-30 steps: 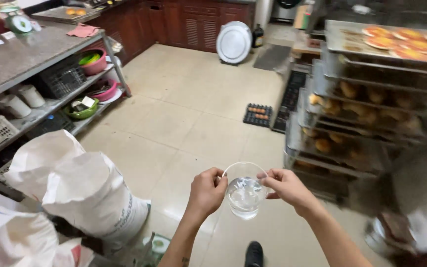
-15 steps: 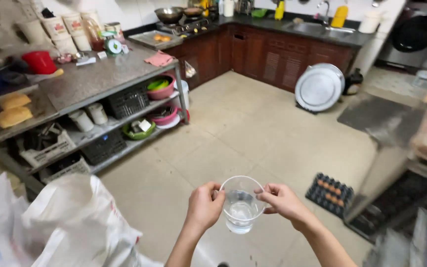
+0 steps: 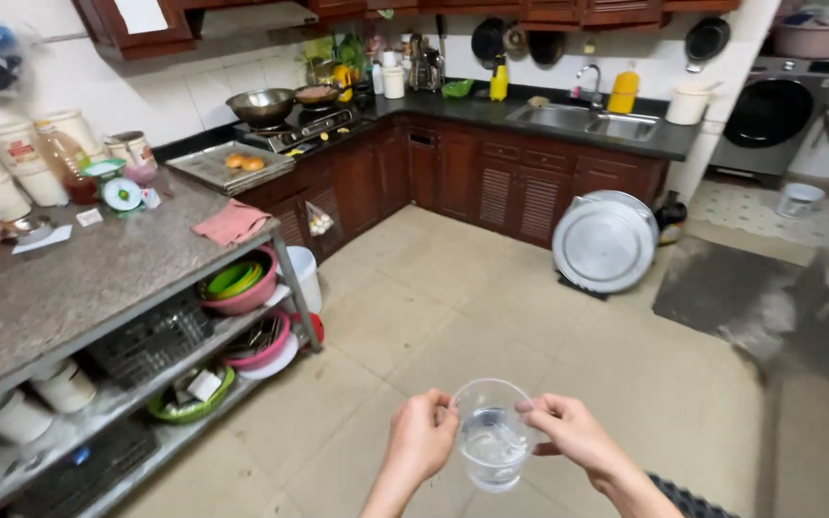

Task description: A person washes a plastic cup in a sink and then fills it with water from a large dispenser in a bakery environment.

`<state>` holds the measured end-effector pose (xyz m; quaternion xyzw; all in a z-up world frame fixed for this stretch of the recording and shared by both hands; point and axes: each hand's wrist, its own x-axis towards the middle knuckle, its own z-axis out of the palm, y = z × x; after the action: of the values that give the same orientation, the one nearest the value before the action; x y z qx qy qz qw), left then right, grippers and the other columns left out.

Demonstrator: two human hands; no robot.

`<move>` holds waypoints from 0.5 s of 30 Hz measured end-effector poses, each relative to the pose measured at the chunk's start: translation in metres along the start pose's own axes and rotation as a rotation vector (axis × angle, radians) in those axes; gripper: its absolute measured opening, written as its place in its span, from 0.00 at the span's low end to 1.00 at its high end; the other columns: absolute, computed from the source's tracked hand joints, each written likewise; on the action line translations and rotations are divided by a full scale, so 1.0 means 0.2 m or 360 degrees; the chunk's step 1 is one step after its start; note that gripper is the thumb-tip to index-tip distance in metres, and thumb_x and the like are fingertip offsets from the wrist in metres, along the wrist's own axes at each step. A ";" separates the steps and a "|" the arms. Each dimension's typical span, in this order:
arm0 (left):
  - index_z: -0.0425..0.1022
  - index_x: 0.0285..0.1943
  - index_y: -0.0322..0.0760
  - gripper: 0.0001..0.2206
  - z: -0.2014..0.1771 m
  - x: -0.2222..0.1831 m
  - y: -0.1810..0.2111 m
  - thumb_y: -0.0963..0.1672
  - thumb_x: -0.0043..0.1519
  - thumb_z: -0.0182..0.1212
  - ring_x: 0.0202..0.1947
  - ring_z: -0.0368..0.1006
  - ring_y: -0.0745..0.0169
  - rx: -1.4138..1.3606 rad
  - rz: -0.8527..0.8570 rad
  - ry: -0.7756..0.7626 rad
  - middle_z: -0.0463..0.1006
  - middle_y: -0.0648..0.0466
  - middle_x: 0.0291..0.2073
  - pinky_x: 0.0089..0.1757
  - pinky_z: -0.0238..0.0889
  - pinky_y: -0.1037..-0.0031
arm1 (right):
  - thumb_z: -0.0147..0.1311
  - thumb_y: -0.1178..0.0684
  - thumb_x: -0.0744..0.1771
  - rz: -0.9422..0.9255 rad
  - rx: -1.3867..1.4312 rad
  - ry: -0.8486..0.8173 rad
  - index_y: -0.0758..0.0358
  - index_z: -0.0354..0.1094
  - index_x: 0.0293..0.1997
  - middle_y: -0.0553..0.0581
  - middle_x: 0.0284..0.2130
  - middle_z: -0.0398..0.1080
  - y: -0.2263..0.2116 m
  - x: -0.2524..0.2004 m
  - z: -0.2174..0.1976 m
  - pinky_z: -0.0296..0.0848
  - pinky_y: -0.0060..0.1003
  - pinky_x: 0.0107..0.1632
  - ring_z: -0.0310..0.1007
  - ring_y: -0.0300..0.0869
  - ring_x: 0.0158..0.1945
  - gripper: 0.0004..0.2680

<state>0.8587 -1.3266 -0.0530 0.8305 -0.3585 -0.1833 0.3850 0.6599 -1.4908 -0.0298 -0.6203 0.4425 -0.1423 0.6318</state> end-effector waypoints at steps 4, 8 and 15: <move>0.87 0.46 0.51 0.08 0.07 0.70 -0.02 0.49 0.69 0.63 0.34 0.77 0.60 -0.0034 -0.0014 -0.0005 0.78 0.64 0.22 0.45 0.70 0.66 | 0.63 0.55 0.66 -0.0072 -0.0032 -0.0028 0.61 0.71 0.30 0.57 0.63 0.88 -0.23 0.66 -0.04 0.86 0.46 0.49 0.82 0.39 0.59 0.06; 0.87 0.45 0.55 0.08 0.10 1.36 -0.05 0.52 0.69 0.65 0.33 0.80 0.65 0.0000 -0.0101 0.0061 0.80 0.67 0.22 0.45 0.72 0.69 | 0.63 0.55 0.67 -0.0041 -0.0096 -0.0185 0.59 0.64 0.27 0.57 0.63 0.88 -0.47 1.36 -0.05 0.90 0.43 0.49 0.83 0.37 0.60 0.10; 0.87 0.45 0.57 0.08 -0.16 2.42 -0.12 0.52 0.70 0.64 0.29 0.74 0.68 -0.0088 -0.0277 0.0224 0.75 0.68 0.19 0.44 0.70 0.72 | 0.61 0.56 0.66 -0.0089 -0.0198 -0.0391 0.56 0.65 0.26 0.52 0.56 0.88 -1.03 2.48 0.21 0.91 0.41 0.51 0.82 0.36 0.49 0.09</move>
<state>1.2147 -1.6567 -0.0647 0.8583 -0.2521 -0.1672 0.4145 1.0478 -1.8638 -0.0397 -0.6831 0.3525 -0.0550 0.6372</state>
